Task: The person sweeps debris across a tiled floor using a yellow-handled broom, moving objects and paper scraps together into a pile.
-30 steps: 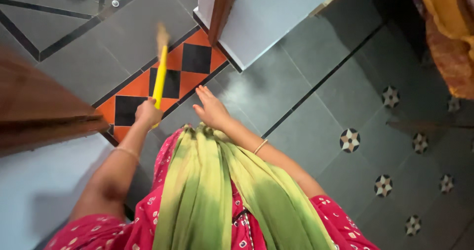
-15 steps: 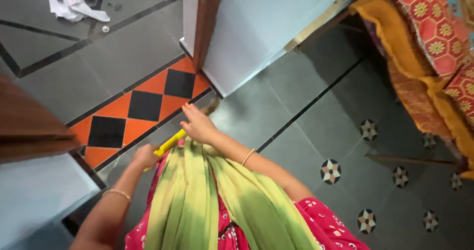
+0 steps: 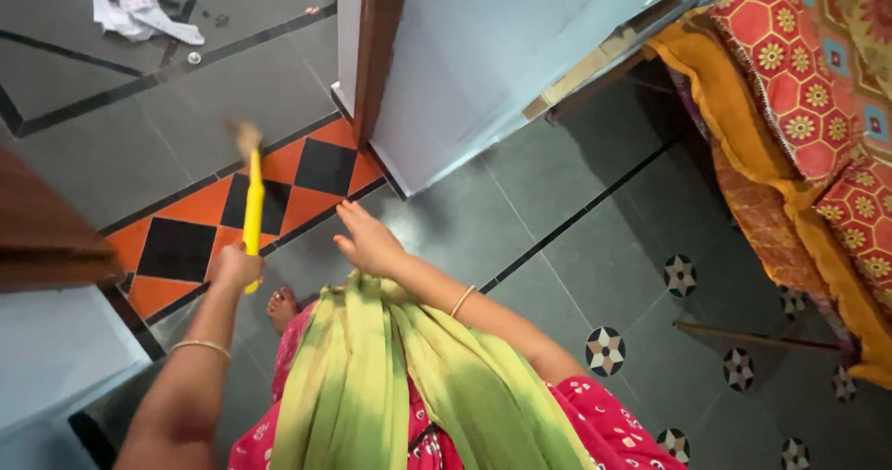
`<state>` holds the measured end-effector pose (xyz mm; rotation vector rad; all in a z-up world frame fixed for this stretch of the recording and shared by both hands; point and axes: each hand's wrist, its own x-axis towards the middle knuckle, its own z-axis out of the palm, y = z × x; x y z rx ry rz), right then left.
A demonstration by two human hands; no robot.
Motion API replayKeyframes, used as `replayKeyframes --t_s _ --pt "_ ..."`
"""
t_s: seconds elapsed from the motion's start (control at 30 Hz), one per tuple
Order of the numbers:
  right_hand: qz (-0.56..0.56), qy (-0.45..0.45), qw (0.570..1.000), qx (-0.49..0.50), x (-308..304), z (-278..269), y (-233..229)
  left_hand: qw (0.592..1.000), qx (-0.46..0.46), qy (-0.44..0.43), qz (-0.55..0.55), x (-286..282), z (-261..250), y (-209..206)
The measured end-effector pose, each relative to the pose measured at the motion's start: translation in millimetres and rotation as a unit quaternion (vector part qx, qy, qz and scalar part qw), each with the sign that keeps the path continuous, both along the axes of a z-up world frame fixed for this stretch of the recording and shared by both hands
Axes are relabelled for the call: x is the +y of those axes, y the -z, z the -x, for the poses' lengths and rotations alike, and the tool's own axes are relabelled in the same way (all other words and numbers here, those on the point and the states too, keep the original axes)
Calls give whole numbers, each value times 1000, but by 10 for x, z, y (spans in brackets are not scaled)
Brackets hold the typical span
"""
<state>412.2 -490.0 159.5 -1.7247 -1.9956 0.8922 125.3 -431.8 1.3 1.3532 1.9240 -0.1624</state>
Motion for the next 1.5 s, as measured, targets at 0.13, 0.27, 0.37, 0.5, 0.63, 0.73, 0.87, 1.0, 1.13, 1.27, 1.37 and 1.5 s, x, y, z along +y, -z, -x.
replayKeyframes --t_s 0.13,0.27,0.37,0.5,0.63,0.73,0.87,1.0,1.13,1.27,1.37,1.5 --pt "-28 3 1000 -3 102 -179 -57 997 -16 69 -17 -239 35 -88" --pt "-53 -10 999 3 165 -171 -43 981 -30 189 -13 -549 -172 -117" --pt "-31 -27 999 1 190 -117 -60 981 -21 190 17 -700 -548 -230" --pt "-42 -26 999 2 185 -150 -91 982 2 178 65 -688 -634 -307" --pt "-44 -12 999 12 172 -265 -70 983 21 177 47 -403 -366 -73" --pt "-46 -15 999 -4 143 -371 -20 988 38 138 52 -189 -264 33" --pt "-31 -23 999 -12 97 -387 4 992 73 107 1 100 -198 34" --pt "-19 -26 999 -10 115 -348 -29 998 50 28 -21 270 -278 90" --pt "-10 -32 999 -4 151 -304 -47 996 4 58 -70 59 -262 88" --pt "-2 -47 999 2 184 -198 44 984 25 169 -38 -290 -149 -233" --pt "-26 -65 998 3 251 -91 138 982 -15 187 -9 -410 -173 -546" --pt "-17 -51 998 14 296 74 139 976 2 205 76 -417 -117 -710"
